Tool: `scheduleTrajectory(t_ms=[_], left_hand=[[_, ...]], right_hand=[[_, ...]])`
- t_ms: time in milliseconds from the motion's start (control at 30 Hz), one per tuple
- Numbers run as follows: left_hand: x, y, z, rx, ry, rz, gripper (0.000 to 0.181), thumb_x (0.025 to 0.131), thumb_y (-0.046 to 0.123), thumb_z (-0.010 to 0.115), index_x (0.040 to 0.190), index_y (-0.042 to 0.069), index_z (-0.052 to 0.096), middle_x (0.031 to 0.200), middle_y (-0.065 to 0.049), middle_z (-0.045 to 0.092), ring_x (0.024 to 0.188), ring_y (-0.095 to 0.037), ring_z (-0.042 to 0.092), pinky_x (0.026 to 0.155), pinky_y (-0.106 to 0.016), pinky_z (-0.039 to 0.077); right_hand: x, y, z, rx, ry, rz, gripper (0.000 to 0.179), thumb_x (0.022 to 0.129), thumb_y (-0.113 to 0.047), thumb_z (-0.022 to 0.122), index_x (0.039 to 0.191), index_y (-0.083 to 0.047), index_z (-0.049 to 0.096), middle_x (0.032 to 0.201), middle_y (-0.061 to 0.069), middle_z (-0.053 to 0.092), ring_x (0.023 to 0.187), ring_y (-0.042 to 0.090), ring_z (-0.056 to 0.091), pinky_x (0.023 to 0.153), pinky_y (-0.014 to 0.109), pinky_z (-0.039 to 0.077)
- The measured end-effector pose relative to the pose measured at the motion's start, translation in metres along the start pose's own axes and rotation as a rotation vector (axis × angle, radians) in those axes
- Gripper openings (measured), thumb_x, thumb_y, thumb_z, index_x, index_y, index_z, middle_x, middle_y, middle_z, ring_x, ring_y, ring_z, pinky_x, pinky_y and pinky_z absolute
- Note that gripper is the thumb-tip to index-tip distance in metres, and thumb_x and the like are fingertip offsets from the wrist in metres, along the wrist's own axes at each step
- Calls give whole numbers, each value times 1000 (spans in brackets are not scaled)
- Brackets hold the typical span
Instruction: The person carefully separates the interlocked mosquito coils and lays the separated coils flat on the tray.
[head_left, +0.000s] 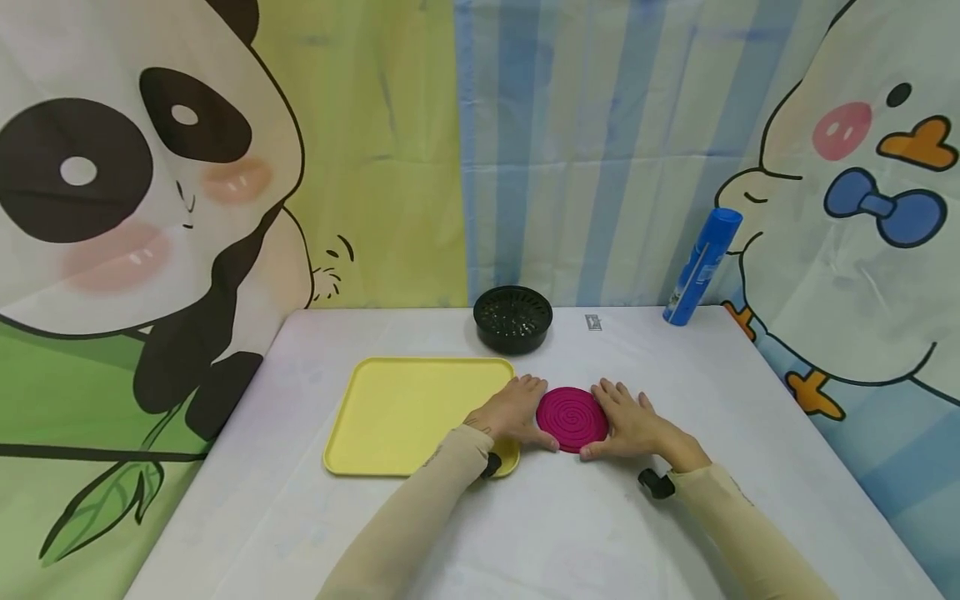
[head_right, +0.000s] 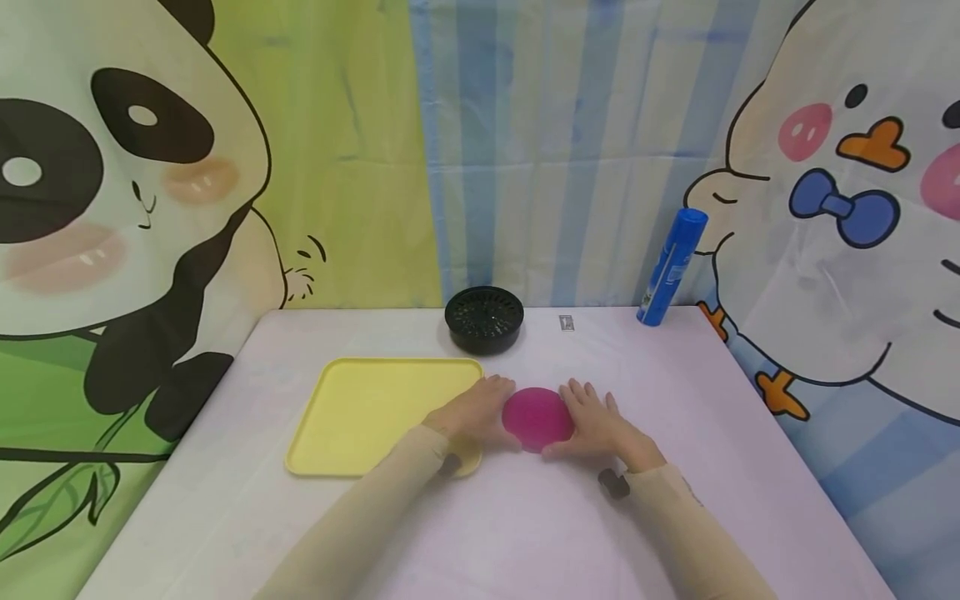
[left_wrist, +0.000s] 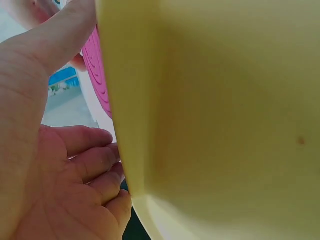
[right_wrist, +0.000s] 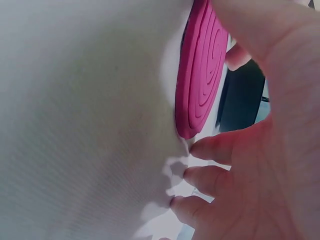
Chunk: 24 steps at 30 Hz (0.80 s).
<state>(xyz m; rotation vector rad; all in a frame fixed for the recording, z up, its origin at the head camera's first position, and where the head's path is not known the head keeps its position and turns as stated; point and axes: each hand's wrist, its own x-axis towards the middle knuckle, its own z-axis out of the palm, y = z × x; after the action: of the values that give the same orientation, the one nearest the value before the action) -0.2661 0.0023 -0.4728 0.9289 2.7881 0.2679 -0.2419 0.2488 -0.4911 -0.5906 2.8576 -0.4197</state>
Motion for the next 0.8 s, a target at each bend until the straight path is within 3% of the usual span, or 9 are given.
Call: scheduleTrajectory(t_ms=[433, 800], left_hand=[[4, 10, -1, 43, -45, -10, 100, 75, 65, 79, 148, 6, 45, 151, -9, 50, 144, -23, 40, 125, -37, 25], [11, 7, 7, -2, -24, 19, 93, 75, 63, 82, 141, 7, 47, 135, -4, 55, 133, -18, 47, 124, -33, 27]], right_hand=[[0, -2, 0, 20, 27, -31, 119, 70, -64, 83, 153, 4, 32, 159, 35, 27, 142, 64, 23, 108, 83, 15], [5, -2, -1, 89, 20, -40, 114, 68, -59, 88, 147, 5, 35, 155, 35, 32, 142, 63, 25, 111, 80, 17]])
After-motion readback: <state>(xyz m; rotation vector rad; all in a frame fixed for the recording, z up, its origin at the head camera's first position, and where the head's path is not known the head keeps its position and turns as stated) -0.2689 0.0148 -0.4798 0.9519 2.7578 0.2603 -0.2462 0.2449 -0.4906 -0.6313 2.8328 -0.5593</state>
